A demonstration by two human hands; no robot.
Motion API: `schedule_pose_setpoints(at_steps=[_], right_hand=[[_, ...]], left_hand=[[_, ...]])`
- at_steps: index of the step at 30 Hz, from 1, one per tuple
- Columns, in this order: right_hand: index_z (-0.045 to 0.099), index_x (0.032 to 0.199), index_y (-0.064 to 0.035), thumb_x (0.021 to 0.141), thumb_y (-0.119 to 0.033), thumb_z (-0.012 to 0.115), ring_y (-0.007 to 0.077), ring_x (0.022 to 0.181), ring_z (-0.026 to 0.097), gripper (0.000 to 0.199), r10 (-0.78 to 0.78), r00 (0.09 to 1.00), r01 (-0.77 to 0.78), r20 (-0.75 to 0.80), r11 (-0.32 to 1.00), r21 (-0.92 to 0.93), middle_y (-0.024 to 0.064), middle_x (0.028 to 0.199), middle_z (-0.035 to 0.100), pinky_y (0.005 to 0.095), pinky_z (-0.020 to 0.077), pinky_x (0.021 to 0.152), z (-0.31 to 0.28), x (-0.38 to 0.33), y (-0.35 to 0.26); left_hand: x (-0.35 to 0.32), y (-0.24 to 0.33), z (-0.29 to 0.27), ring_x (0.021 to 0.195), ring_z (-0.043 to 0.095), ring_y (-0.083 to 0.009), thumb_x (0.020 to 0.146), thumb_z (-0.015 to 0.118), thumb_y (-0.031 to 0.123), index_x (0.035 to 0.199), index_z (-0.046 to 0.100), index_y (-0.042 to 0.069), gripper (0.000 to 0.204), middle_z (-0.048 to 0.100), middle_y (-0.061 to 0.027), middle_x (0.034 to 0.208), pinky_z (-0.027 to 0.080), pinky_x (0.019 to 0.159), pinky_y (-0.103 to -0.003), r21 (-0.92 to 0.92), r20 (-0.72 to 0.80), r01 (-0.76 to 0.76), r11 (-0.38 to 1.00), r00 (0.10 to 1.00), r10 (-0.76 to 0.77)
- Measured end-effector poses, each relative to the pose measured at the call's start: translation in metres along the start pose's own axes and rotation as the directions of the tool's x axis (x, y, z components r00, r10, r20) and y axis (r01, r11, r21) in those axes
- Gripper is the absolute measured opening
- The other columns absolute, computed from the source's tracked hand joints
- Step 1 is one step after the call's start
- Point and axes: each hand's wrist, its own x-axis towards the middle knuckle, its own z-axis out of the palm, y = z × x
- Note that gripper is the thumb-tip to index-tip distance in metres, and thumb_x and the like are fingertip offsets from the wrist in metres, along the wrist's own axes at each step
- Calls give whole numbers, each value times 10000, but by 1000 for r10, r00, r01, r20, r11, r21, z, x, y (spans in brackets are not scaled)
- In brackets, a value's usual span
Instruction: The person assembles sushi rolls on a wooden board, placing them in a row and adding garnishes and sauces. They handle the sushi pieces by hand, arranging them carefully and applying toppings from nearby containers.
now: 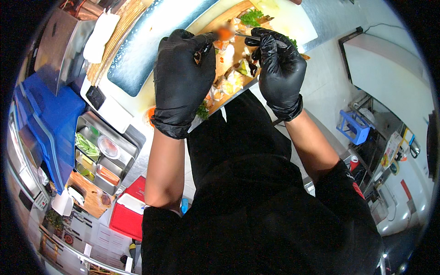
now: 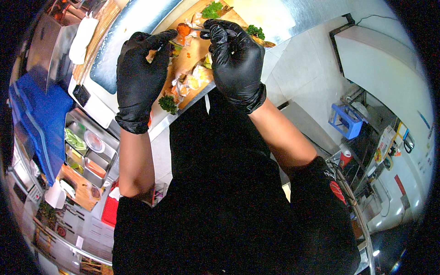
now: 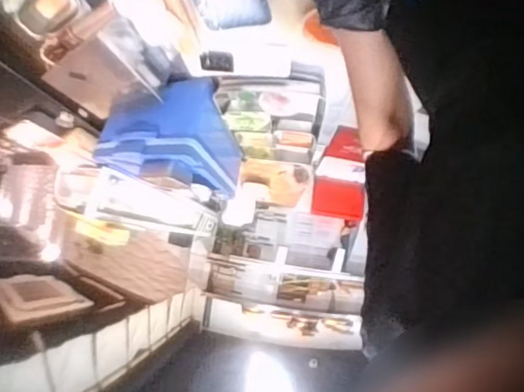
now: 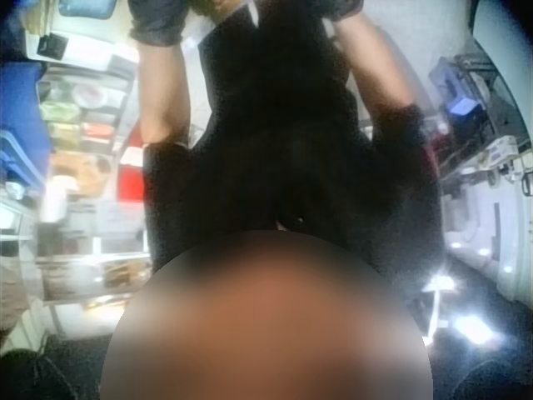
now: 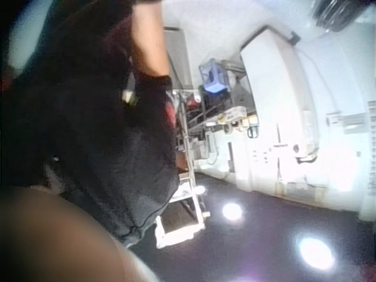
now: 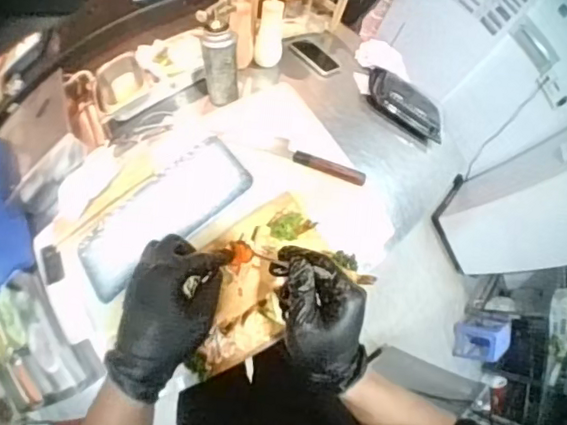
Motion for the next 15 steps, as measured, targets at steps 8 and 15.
schedule_pose_setpoints(at_steps=[8,15], right_hand=[[694,1089,54,1027,-131,579,138,786,682,227,-10,1000,11,-28,1000,12,110,910,748,291,547,746,-8,4,3],[703,1061,51,1011,-111,591,170,813,706,203,11,1000,-11,-18,1000,16,131,904,752,312,556,769,-12,11,5]], left_hand=[[9,8,7,956,616,-343,896,651,149,1113,765,135,246,654,-156,963,490,869,-434,11,47,0,1000,999,0],[10,8,15,953,620,-345,903,641,151,1091,767,115,229,656,-152,967,494,859,-445,63,52,-14,998,999,11]])
